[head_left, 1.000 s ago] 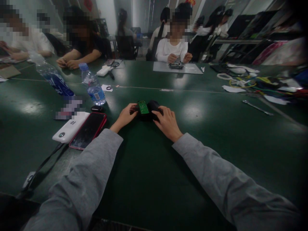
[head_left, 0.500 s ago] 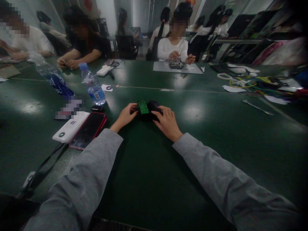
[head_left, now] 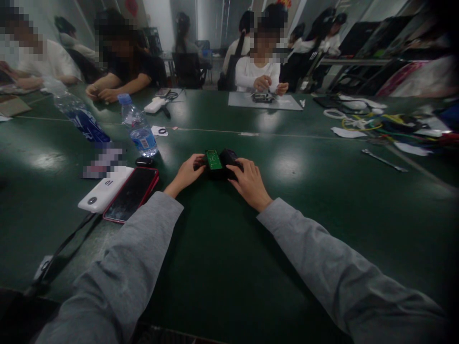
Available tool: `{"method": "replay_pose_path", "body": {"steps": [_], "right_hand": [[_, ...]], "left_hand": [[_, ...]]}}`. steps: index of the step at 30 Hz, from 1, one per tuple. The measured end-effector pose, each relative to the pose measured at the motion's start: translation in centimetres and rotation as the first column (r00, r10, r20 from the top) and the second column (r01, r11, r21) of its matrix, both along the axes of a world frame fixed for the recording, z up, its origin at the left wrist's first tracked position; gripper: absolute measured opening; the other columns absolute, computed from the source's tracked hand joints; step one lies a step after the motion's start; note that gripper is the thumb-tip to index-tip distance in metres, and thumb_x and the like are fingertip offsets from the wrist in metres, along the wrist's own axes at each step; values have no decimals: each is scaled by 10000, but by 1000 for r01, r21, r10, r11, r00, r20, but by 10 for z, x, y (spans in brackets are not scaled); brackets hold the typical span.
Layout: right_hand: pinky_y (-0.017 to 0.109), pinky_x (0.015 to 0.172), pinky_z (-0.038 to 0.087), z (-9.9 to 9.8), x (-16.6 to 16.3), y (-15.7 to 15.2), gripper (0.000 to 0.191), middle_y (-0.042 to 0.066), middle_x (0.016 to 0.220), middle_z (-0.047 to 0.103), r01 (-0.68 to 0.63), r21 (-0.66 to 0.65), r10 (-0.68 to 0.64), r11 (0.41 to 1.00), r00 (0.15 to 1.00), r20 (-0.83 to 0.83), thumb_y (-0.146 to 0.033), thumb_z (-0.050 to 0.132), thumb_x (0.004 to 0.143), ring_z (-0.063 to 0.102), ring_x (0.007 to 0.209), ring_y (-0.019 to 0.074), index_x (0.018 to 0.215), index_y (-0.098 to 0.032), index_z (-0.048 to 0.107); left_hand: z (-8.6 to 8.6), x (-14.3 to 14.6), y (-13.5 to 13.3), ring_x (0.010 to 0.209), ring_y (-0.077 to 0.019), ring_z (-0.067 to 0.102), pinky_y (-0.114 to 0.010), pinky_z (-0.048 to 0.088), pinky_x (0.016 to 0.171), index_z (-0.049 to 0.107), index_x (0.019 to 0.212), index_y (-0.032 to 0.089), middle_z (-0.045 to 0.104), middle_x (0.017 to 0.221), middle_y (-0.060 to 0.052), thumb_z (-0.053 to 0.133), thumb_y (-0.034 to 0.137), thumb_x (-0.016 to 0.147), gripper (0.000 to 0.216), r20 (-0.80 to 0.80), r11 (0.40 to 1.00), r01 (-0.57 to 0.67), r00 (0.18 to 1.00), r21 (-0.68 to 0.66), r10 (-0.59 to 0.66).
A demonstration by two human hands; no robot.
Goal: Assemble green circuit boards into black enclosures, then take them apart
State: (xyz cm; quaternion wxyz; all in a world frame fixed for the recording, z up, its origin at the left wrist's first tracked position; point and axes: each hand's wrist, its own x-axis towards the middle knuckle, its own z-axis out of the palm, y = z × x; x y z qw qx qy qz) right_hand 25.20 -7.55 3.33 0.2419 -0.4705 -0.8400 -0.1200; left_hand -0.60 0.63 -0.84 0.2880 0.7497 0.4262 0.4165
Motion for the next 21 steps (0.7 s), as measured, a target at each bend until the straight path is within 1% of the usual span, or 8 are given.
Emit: {"method": "replay_pose_path", "body": {"steps": [4,11,16,21], "right_hand": [[492,933,481,0,1,0,417,170,1354,455,-8,-3,8,1000,1000,-11,-147,569,934,462,1223,334,1342,-203,509],[482,954,476,0,0,0,438,172,1361,447,-4,10,4,1000,1000,6,-129,583,928,448,1238,330,1355,-178,499],[469,916,492,-1,1,1,432,166,1329,465,-20,27,20,999,1000,-1,-143,623,917,478,1190,329,1335,-177,520],[483,909,498,-1,2,1,434,171,1336,466,-37,29,38,999,999,-33,-138,599,923,477,1199,337,1344,-183,503]], "left_hand": [[0,0,0,1098,-237,659,-470,521,983,549,1301,202,678,1190,-114,663,226,887,430,-9,1000,-5,1000,-2,5],[1,0,-1,1098,-230,657,-452,517,982,552,1298,210,685,1169,-105,658,222,889,423,-10,1000,-2,1000,5,2],[2,0,-2,1095,-229,661,-447,519,976,547,1297,202,688,1173,-106,653,223,890,420,-16,1000,-5,1000,2,5],[2,1,-1,1082,-227,664,-437,522,964,549,1291,202,688,1161,-104,658,239,889,418,-12,1000,-8,1000,-2,8]]}}
